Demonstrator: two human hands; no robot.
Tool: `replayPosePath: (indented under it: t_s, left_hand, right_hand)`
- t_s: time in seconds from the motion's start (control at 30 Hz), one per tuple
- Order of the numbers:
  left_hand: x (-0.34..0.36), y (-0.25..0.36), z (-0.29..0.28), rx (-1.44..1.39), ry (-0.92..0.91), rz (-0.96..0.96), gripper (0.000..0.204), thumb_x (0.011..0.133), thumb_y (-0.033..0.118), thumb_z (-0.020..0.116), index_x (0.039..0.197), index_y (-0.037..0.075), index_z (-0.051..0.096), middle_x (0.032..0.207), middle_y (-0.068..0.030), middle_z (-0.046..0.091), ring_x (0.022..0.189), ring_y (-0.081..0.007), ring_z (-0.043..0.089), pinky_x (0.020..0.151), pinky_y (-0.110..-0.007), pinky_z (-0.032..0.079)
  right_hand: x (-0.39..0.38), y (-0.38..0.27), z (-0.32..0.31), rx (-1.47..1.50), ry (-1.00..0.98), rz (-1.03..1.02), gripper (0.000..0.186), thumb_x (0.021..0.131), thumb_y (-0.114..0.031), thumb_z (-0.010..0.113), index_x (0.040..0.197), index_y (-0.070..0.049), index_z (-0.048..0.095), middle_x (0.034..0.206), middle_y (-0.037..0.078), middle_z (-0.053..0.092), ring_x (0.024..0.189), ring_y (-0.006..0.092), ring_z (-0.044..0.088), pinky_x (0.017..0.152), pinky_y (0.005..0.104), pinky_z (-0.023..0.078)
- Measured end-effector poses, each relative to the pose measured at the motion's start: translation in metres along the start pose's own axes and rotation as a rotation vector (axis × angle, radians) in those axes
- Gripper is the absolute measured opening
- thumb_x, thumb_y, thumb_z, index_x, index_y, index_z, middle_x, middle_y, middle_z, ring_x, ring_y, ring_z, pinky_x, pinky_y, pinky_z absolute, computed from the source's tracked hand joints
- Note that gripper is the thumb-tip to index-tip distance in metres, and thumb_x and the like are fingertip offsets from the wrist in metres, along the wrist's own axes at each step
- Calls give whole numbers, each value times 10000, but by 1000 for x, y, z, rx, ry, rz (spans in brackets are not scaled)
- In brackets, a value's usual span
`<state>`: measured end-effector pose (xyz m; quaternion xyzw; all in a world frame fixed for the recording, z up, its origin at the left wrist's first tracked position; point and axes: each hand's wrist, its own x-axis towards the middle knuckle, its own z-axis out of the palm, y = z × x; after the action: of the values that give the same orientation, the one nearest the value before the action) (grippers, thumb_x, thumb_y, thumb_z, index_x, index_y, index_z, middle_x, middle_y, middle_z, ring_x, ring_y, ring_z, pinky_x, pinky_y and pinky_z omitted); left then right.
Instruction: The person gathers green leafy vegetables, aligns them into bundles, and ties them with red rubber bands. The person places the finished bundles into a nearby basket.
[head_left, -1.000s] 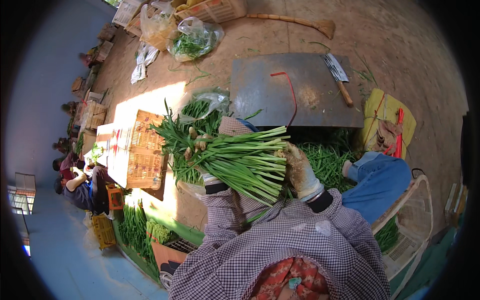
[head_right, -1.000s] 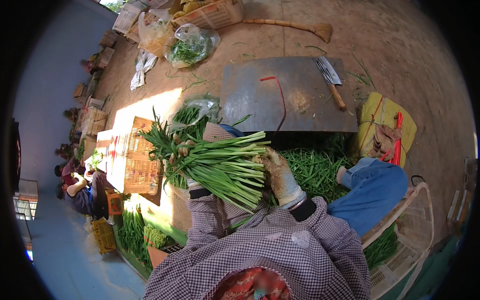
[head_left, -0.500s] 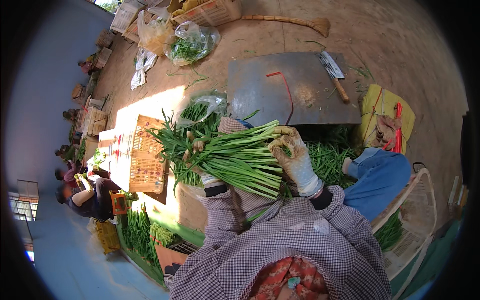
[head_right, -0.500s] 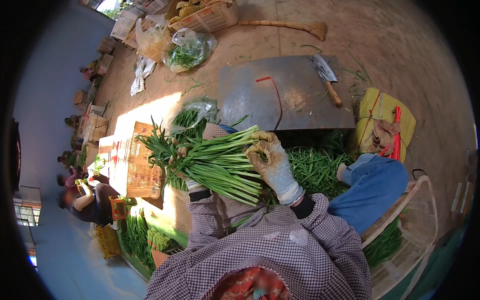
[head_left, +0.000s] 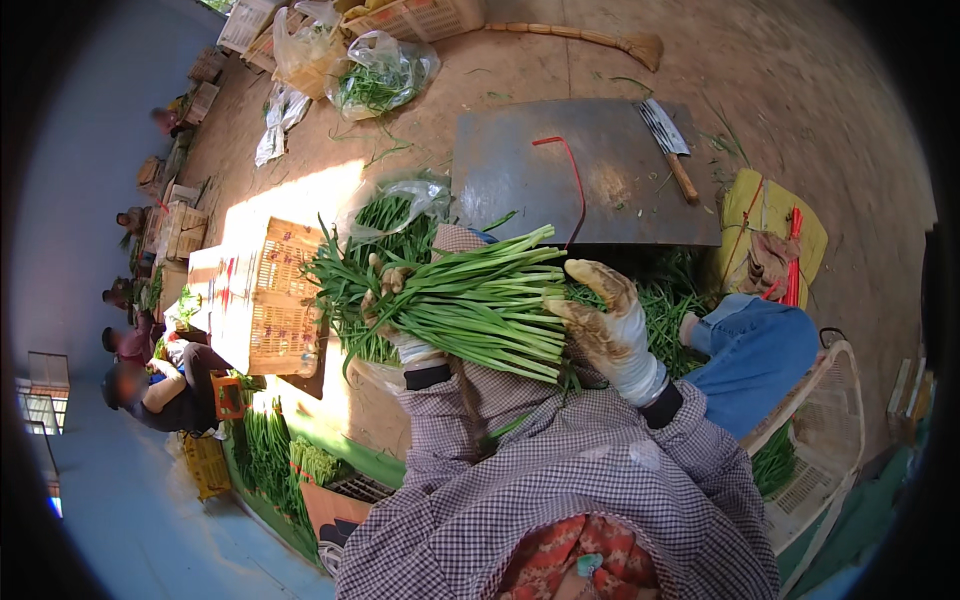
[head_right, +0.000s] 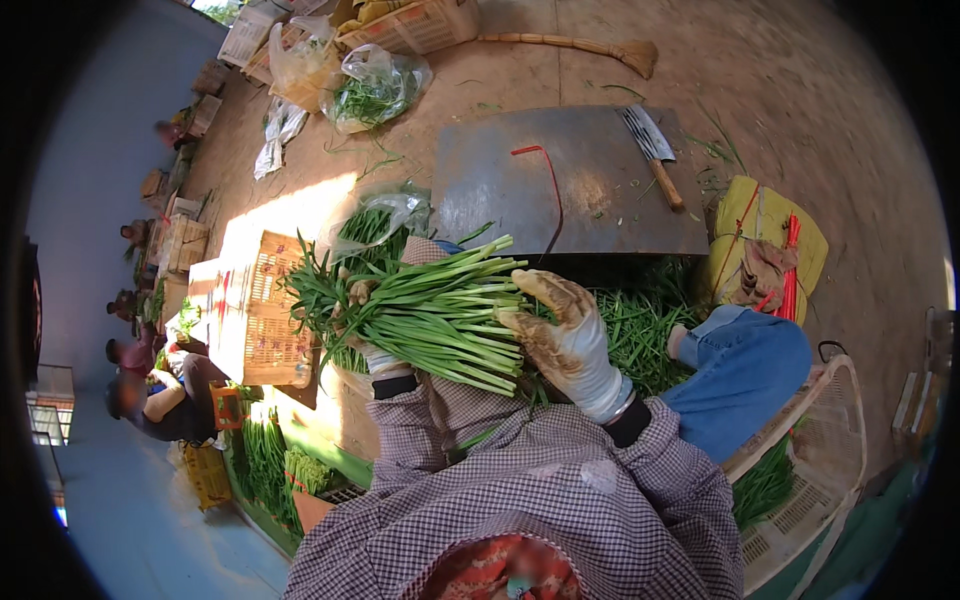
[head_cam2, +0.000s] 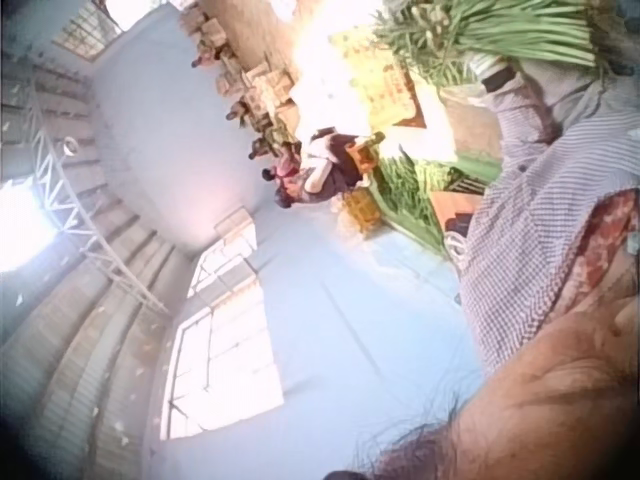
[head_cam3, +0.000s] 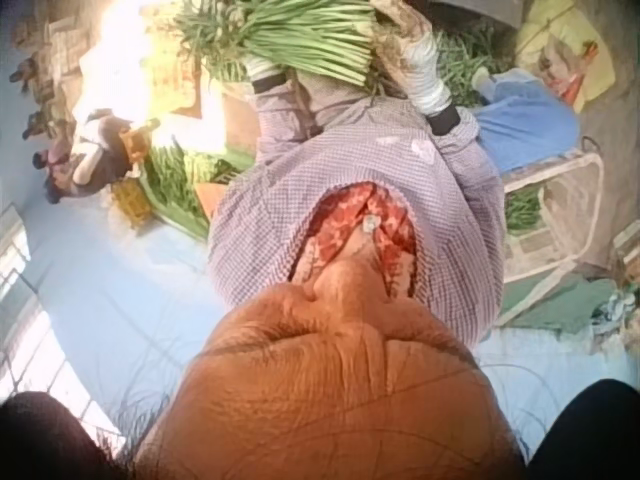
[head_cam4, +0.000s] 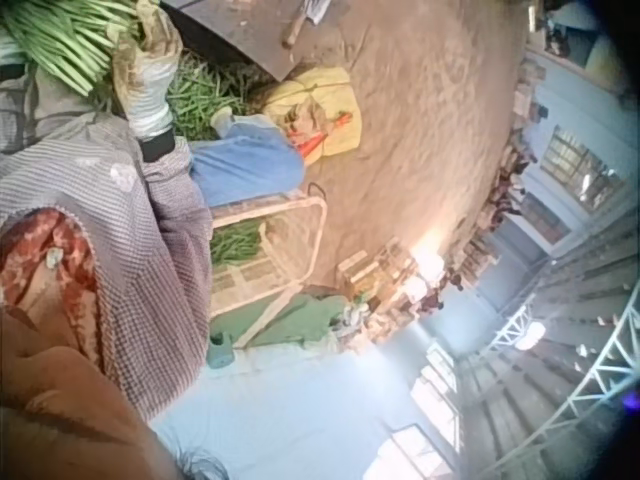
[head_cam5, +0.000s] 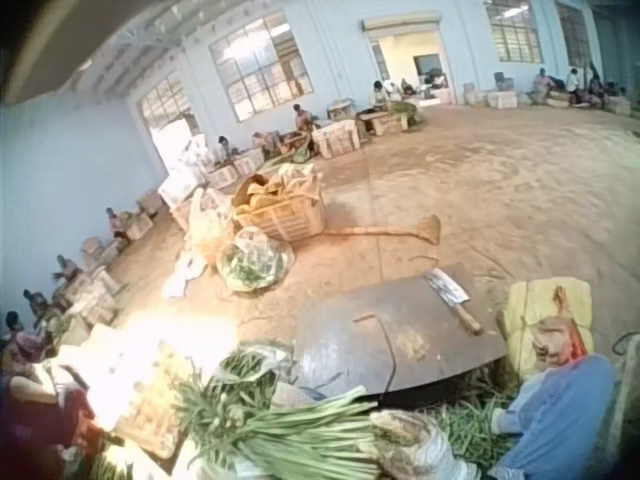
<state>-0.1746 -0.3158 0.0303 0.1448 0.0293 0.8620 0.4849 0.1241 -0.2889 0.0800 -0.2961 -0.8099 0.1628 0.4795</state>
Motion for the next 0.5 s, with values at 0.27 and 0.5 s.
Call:
replayPosePath:
  t_s: [0.27, 0.5]
  left_hand:
    - [2, -8, 18, 18, -3, -33, 581, 818, 265, 564, 1297, -35, 431, 800, -30, 469, 833, -175, 475, 1084, -365, 287]
    - [-2, -14, 25, -22, 22, 39, 579, 823, 249, 533, 1334, -4, 429, 774, -24, 465, 839, -171, 453, 976, -413, 382]
  right_hand:
    - [19, 22, 20, -193, -176, -196, 291, 765, -146, 677, 1040, -107, 591, 1264, 60, 561, 1154, 265, 532, 975, 469, 398]
    - [2, 16, 12, 103, 159, 224, 178, 807, -66, 631, 982, -64, 604, 1097, 103, 583, 1027, 271, 565, 900, 401, 459]
